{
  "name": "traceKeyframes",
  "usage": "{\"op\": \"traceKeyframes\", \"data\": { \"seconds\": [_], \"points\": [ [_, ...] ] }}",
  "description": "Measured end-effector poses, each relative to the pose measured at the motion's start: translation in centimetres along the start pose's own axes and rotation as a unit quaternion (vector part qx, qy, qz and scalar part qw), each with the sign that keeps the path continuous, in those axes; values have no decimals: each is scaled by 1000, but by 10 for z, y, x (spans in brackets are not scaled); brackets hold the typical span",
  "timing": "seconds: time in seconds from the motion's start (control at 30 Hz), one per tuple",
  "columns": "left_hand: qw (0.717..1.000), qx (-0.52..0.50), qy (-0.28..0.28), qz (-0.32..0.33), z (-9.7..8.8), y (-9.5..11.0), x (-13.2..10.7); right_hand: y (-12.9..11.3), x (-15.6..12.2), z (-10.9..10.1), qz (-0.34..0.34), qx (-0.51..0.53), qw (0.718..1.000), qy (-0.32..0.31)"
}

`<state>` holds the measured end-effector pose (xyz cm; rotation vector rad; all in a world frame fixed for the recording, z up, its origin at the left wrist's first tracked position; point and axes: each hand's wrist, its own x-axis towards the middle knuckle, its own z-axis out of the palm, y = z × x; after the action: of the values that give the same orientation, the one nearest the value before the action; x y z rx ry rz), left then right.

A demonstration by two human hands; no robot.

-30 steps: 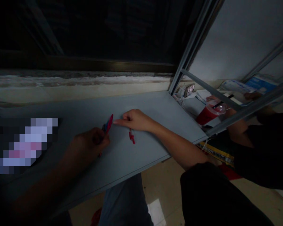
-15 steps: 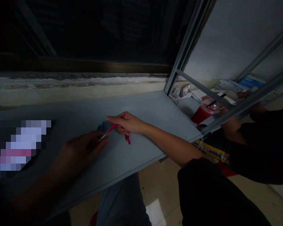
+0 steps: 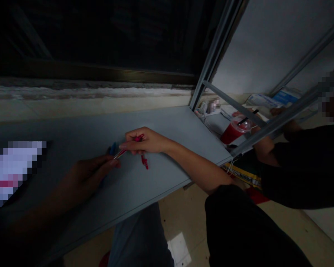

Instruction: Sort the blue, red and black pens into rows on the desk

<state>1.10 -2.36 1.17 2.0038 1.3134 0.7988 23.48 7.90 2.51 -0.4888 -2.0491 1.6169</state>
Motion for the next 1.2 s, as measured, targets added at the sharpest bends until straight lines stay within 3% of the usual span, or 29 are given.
{"op": "traceKeyframes", "data": {
  "seconds": [0.17, 0.27, 0.37, 0.5, 0.63, 0.73, 0.8, 0.97, 1.2],
  "points": [
    [998, 43, 42, -26, -2, -3, -3, 3, 3, -7, -27, 35, 999, 18],
    [994, 85, 67, 8, -1, -7, -2, 5, 4, -10, 2, 18, 998, 56],
    [989, 126, 69, 36, 0, -10, 1, 7, 4, -13, 20, -12, 998, 66],
    [980, 180, 78, 45, 0, -11, 2, 9, 7, -13, -38, -13, 996, 80],
    [972, 208, 82, 68, 1, -11, 1, 12, 8, -13, -32, -5, 997, 73],
    [975, 202, 79, 55, 2, -12, 1, 12, 8, -14, -43, 15, 997, 57],
    [977, 194, 84, 43, 2, -12, 1, 13, 8, -15, -46, 28, 995, 79],
    [978, 181, 81, 63, 3, -14, -1, 16, 10, -16, 8, 8, 995, 97],
    [974, 191, 114, 34, 1, -12, -3, 15, 7, -17, 71, -5, 992, 103]
  ]
}}
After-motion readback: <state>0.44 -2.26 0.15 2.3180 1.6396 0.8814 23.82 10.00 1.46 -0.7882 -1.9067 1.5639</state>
